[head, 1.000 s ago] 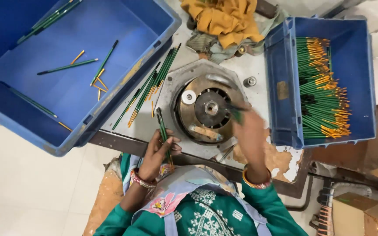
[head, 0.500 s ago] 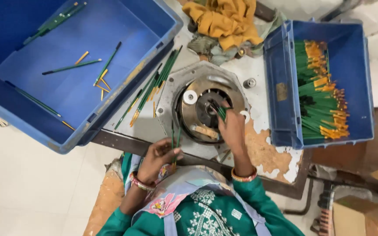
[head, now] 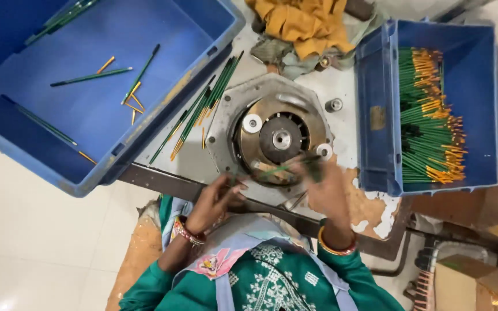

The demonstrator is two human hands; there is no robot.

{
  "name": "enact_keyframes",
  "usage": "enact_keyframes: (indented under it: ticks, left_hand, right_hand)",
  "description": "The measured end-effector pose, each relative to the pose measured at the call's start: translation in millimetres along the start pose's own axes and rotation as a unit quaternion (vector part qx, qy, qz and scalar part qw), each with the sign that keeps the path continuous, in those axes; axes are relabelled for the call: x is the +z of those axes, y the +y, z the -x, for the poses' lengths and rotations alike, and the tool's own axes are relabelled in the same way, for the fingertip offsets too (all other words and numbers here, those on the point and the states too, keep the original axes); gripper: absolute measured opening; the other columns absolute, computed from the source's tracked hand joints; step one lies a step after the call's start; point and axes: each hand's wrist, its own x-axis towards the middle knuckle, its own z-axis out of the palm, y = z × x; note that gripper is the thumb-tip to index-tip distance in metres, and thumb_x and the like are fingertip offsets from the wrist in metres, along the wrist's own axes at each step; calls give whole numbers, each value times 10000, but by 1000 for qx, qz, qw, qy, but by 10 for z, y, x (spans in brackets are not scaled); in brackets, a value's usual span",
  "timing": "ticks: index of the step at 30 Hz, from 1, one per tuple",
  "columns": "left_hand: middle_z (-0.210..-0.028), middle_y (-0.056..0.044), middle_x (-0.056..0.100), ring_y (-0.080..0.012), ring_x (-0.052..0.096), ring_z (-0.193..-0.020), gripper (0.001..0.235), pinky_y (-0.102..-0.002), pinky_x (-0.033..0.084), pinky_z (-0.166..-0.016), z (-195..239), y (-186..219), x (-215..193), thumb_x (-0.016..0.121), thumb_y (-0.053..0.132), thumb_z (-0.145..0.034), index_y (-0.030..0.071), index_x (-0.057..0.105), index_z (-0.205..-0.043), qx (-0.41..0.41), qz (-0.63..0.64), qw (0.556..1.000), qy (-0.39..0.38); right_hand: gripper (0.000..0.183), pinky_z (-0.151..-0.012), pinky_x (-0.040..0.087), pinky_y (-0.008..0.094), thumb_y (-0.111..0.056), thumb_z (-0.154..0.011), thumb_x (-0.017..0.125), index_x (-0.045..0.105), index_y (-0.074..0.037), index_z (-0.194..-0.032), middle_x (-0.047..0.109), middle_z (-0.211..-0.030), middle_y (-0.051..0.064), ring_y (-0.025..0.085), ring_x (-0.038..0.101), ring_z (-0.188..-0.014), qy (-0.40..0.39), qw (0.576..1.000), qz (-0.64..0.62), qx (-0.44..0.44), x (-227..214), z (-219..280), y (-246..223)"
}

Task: The operator is manually inserting green plastic/rubber sticks into a rotary machine for processing or assembly.

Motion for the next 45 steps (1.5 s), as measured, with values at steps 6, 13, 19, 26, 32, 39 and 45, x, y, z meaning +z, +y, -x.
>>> enact_keyframes:
  ticks: [6,13,19,26,32,39,45]
  left_hand:
    - [-1087,-115,675,-207,706,-944,292,-353,607,-852,-255,-676,-39,571,175,-1060,-9,547,-1287,75,217,973,21]
    - [-1168,-61,627,-163,685,-996,372,-336,601,-904,-111,-564,-79,563,179,-1011,38,539,-1354,58,212,975,41]
    - [-1066,-79,682,-141,673,-962,380,-332,590,-899,-68,-614,-15,703,89,-930,2,636,-1293,91,174,980,39]
    - [-1050,-65,705,-182,713,-958,296,-307,540,-769,-16,-574,112,708,89,-945,0,639,-1219,79,223,971,-11]
    - [-1131,-68,733,-138,690,-1065,226,-299,568,-917,-53,-564,26,698,96,-990,1,647,-1188,208,38,977,-30]
    - [-1018,-92,723,-150,701,-955,205,-324,579,-843,-3,-401,40,689,106,-990,21,637,-1168,189,-52,978,71]
    - [-998,-140,703,-265,728,-858,214,-362,577,-771,182,-427,-196,629,23,-932,46,661,-1142,253,-173,919,248]
  right_hand:
    - [399,-719,520,484,-5,-847,756,630,12,-1225,687,-925,241,440,673,-834,72,930,312,-179,91,-466,246]
    - [483,-719,482,521,-46,-815,753,573,33,-1256,666,-893,263,464,644,-844,74,942,296,-141,230,-517,432]
    - [343,-692,505,496,-65,-884,723,669,4,-1216,680,-876,264,457,663,-826,62,961,252,-92,320,-411,387]
    - [292,-684,550,423,-289,-949,738,709,-41,-1099,743,-824,177,329,744,-745,34,995,98,-7,317,-153,-460]
    - [334,-709,540,393,-302,-971,722,684,-5,-1119,725,-894,154,291,712,-794,-154,953,95,-241,270,-50,-105]
    - [191,-663,486,480,-173,-1006,767,714,9,-1021,690,-859,245,443,654,-749,106,924,312,-195,-41,-412,234]
    - [267,-645,494,512,-237,-1031,777,690,14,-1050,627,-771,262,471,635,-752,88,928,335,-136,267,-489,248]
